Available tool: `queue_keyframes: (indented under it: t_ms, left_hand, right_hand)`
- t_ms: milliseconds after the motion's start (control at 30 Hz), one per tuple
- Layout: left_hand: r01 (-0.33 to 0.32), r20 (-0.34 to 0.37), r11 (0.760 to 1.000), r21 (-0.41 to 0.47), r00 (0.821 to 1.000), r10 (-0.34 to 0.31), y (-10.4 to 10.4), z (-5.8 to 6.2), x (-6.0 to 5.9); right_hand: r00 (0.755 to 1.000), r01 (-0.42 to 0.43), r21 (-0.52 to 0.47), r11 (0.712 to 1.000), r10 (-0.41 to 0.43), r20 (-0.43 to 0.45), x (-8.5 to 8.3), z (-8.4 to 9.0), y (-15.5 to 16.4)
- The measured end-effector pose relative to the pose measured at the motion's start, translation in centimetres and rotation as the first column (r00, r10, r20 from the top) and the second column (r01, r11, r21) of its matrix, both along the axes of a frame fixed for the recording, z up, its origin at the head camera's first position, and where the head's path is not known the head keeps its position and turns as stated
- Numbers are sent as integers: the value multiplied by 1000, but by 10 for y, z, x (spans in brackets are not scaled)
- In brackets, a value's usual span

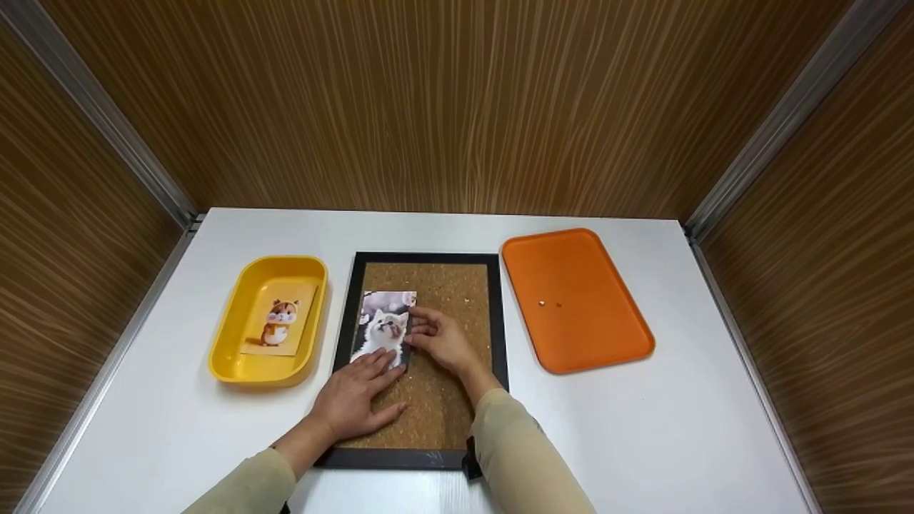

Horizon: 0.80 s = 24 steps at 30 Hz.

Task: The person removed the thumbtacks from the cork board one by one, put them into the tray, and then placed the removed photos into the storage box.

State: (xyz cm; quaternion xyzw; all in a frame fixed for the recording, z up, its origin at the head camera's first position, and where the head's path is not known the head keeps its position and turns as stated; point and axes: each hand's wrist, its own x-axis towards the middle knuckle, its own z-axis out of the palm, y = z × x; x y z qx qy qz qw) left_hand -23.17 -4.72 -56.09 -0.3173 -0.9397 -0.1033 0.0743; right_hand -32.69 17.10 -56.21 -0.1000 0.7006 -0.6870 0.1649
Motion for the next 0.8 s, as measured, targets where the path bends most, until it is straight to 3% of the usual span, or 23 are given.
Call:
queue_keyframes:
  t_ms: [533,800]
  left_hand:
    - [-19,-11,999,29,1000,19,-2,2,3]
    - [-28,-98,996,84,995,36,-4,-1,3]
  right_hand:
    - [998,55,-13,998,-54,12,0,2,-2]
    - [997,82,-16,996,-82,9,0,0,-1]
